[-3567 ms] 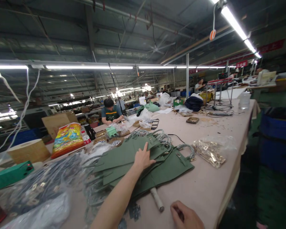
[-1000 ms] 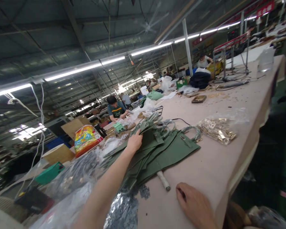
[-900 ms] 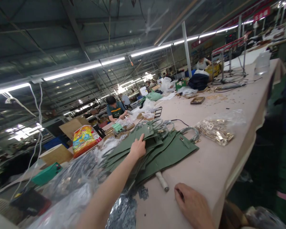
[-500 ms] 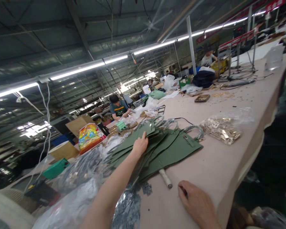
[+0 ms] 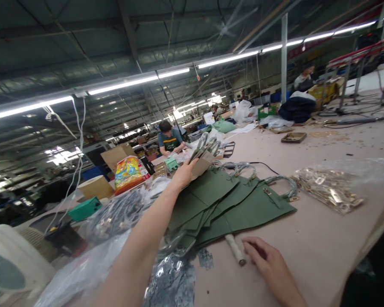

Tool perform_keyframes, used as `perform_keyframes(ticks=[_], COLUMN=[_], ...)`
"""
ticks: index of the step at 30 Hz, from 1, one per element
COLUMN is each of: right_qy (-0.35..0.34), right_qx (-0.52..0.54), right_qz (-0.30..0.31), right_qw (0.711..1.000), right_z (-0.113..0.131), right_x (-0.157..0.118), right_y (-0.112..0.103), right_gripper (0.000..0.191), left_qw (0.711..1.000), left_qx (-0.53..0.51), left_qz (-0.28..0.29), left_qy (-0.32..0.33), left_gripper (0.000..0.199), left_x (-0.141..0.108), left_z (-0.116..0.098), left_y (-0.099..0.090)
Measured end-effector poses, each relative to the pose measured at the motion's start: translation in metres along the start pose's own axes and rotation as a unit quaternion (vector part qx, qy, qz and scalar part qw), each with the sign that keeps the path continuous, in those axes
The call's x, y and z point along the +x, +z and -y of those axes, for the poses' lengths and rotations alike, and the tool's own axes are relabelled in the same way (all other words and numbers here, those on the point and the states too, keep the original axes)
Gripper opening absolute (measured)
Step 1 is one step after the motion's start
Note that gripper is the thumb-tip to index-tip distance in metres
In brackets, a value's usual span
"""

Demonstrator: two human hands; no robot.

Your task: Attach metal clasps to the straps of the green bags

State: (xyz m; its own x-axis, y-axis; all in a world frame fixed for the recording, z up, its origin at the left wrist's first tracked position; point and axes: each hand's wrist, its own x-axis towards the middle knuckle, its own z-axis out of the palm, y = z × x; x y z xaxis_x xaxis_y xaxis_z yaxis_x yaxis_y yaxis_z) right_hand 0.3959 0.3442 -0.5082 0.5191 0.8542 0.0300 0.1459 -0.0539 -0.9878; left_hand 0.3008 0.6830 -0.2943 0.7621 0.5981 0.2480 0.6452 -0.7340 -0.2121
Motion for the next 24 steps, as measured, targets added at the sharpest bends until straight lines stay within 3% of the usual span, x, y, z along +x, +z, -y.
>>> perform_keyframes(ticks=[3, 5, 7, 10, 14, 19, 24], right_qy=[0.041, 0.092, 0.135, 0.147, 0.114, 0.022, -0.062], right_qx=[0.213, 0.340, 0.401, 0.404, 0.391, 0.391, 0.372], right_qz=[0.027, -0.006, -0.047, -0.071, -0.068, 0.014, 0.097], right_qw=[0.976, 0.936, 0.905, 0.900, 0.911, 0.920, 0.921], right_z=[0.028, 0.041, 0.046, 0.046, 0.047, 0.068, 0.082], right_x=[0.058, 0.097, 0.128, 0.154, 0.166, 0.186, 0.207], right_y=[0.034, 0.061, 0.084, 0.104, 0.114, 0.139, 0.156], right_gripper=[0.053, 0.056, 0.053, 0.051, 0.061, 0.068, 0.073], left_qw=[1.000, 0.999, 0.998, 0.996, 0.994, 0.994, 0.995], left_qx=[-0.009, -0.006, 0.004, 0.021, 0.021, 0.007, 0.003], left_qz=[0.014, 0.028, 0.033, 0.032, 0.047, 0.061, 0.069], left_qy=[0.014, 0.027, 0.045, 0.084, 0.101, 0.091, 0.076], left_gripper=[0.093, 0.096, 0.097, 0.092, 0.065, 0.045, 0.059], left_x=[0.002, 0.001, 0.000, -0.002, 0.002, 0.006, 0.007], left_z=[0.000, -0.001, -0.001, 0.002, 0.011, 0.013, 0.007], left_y=[0.000, 0.000, 0.001, 0.003, 0.008, 0.014, 0.017])
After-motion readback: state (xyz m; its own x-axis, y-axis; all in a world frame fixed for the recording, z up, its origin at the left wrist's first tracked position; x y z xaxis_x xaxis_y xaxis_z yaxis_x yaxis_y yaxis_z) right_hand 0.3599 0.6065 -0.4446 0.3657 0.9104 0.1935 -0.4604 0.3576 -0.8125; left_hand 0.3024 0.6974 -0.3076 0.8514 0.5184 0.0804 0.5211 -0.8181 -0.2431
